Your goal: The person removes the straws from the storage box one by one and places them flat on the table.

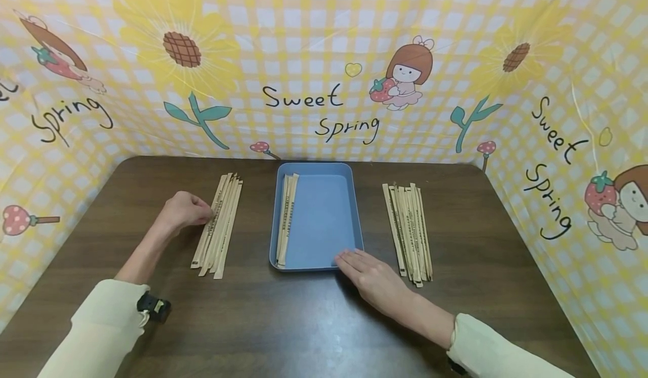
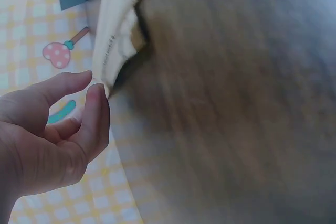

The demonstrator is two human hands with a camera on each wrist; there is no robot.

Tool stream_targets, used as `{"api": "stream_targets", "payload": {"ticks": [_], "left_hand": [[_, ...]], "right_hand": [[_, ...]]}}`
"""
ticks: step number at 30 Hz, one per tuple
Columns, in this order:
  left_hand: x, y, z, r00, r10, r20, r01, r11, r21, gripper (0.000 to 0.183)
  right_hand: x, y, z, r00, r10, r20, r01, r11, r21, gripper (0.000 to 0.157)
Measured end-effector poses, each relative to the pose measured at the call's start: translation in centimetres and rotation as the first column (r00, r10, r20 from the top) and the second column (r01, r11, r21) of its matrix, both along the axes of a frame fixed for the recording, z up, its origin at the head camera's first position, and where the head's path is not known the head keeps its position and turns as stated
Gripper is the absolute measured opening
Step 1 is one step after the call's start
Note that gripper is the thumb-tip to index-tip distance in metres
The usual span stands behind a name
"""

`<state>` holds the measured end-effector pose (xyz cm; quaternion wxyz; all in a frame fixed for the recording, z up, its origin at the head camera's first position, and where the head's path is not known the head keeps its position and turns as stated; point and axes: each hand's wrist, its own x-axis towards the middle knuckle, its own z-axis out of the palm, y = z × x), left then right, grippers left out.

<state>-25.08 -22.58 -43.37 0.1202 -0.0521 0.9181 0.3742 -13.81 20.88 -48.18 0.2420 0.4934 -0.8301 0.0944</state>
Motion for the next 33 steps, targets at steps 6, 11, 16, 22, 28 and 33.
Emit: {"api": "stream_targets", "payload": {"ticks": [6,11,16,22,28,33], "left_hand": [[-0.1,2.2,1.0,0.999,-0.034,-0.029,0.038,0.987,0.157,0.025],[-0.4,4.7,1.8,0.997,-0.077,0.033,0.06,0.934,0.352,0.032],[-0.7,6.9,2.0,0.986,-0.114,0.12,0.043,0.876,0.48,0.037],[-0.8,9.6,2.4,0.979,-0.118,0.164,0.008,0.835,0.551,0.037],[-0.6,11.5,2.8,0.982,-0.123,0.144,0.023,0.831,0.556,0.037],[-0.2,12.5,3.3,0.984,-0.129,0.125,0.038,0.832,0.554,0.039]], "right_hand": [[0.1,0.0,0.0,1.0,-0.002,0.013,0.002,1.0,0.007,0.038],[0.1,0.0,-0.1,1.0,-0.002,0.013,0.002,1.0,0.005,0.042],[0.1,0.0,-0.1,1.0,-0.002,0.007,0.002,1.0,0.006,0.046],[0.1,0.0,0.0,1.0,-0.001,0.007,0.001,1.0,0.008,0.042],[0.0,0.0,0.0,1.0,-0.002,-0.003,0.002,1.0,0.003,0.038],[0.0,0.0,0.0,1.0,-0.001,-0.007,0.001,1.0,-0.002,0.039]]}}
